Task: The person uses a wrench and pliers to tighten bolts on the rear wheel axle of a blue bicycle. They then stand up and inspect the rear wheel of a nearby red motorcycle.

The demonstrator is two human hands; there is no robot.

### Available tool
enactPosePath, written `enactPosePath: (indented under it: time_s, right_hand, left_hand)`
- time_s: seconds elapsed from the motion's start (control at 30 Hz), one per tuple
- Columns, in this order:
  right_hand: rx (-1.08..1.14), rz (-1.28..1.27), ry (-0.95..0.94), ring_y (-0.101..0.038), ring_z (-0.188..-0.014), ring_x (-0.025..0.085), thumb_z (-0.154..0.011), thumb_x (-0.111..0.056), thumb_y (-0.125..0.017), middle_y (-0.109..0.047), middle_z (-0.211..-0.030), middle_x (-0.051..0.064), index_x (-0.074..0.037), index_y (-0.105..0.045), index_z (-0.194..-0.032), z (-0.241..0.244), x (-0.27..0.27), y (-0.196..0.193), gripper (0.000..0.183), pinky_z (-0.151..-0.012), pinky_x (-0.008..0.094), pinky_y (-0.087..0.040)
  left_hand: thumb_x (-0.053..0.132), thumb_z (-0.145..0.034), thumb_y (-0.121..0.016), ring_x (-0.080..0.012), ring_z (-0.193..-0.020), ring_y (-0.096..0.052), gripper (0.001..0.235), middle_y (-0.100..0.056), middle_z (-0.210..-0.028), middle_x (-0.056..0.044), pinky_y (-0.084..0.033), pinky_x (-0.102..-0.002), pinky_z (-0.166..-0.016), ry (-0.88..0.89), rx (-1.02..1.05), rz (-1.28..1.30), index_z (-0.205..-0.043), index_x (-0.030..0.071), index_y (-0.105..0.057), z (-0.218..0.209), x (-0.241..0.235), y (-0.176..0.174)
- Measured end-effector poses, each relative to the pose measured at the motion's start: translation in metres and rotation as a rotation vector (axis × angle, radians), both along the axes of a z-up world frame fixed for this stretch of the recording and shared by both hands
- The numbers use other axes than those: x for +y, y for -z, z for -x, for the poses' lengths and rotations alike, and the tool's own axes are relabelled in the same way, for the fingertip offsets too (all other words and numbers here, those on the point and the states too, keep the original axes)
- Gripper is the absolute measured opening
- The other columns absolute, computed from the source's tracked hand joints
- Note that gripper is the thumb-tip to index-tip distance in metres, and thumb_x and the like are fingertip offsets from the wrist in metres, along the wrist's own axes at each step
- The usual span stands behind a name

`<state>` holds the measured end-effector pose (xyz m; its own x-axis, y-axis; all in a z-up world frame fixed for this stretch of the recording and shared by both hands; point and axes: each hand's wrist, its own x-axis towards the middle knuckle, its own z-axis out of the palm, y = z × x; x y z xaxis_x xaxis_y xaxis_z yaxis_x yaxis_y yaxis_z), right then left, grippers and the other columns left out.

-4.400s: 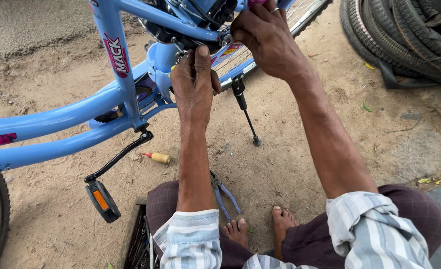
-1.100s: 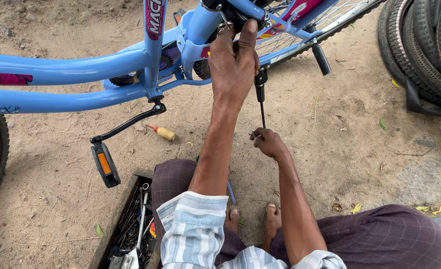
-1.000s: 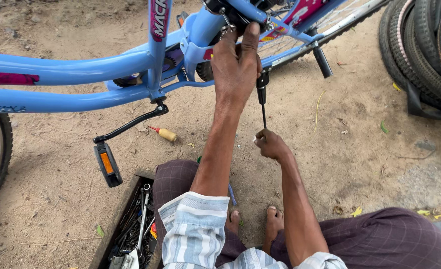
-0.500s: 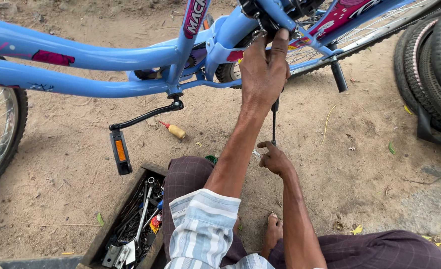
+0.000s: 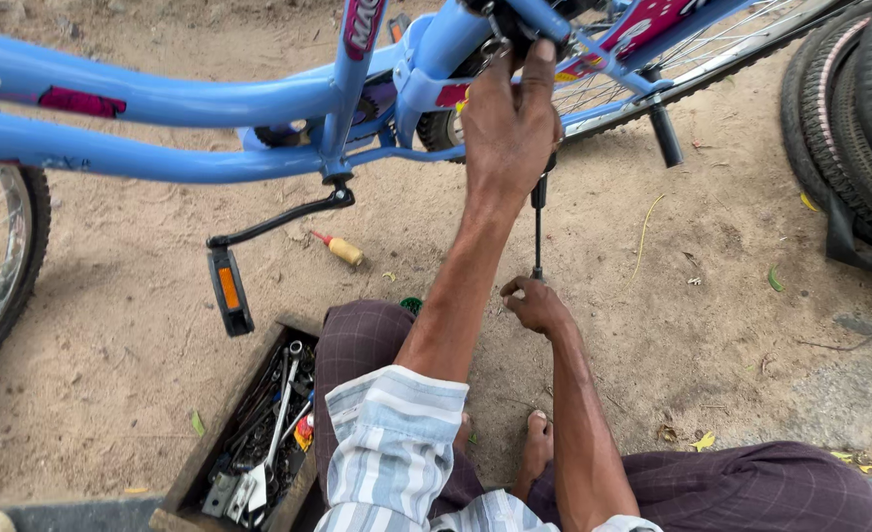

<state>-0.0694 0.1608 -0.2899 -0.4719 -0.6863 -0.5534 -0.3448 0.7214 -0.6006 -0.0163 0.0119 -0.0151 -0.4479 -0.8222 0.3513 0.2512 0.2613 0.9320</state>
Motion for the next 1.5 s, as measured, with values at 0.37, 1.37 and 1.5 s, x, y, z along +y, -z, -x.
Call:
enactPosePath:
  time_s: [0.37,1.37,1.5]
  right_hand:
    - [0.253,0.512,0.189,-0.071,-0.099,0.029,-0.098,-0.011,-0.059,-0.071,-0.119,0.023,-0.007,-0.040,-0.153,-0.040,-0.015,0.054,0.058,-0.082,0.042,-0.058]
    - [-0.233,0.395,0.341,-0.068,-0.070,0.014,-0.099,-0.002,-0.058,-0.072,-0.097,0.015,0.001,-0.057,-0.134,-0.015,-0.032,0.064,0.035,-0.057,0.024,-0.057]
    - [-0.190,0.388,0.268,-0.069,-0.072,0.014,-0.099,-0.004,-0.058,-0.073,-0.096,0.014,0.001,-0.058,-0.134,-0.026,-0.036,0.056,0.035,-0.060,0.024,-0.058]
  left_hand:
    - [0.045,-0.103,-0.048,-0.0145,-0.051,-0.065,0.044,-0.068,-0.066,-0.006,-0.055,-0.032,-0.045,-0.109,-0.090,-0.005,-0.112,0.008,-0.069,0.037,0.012,0.028]
    - [0.031,-0.098,-0.072,-0.0421,-0.108,-0.069,0.031,-0.074,-0.110,-0.023,-0.052,-0.052,-0.098,-0.742,-1.518,-0.465,-0.127,0.020,-0.073,-0.522,0.121,0.152]
    - [0.024,-0.096,-0.073,-0.0393,-0.135,-0.051,0.019,-0.065,-0.134,-0.019,-0.042,-0.051,-0.116,-0.692,-1.556,-0.319,-0.114,0.026,-0.078,-0.522,0.098,0.199]
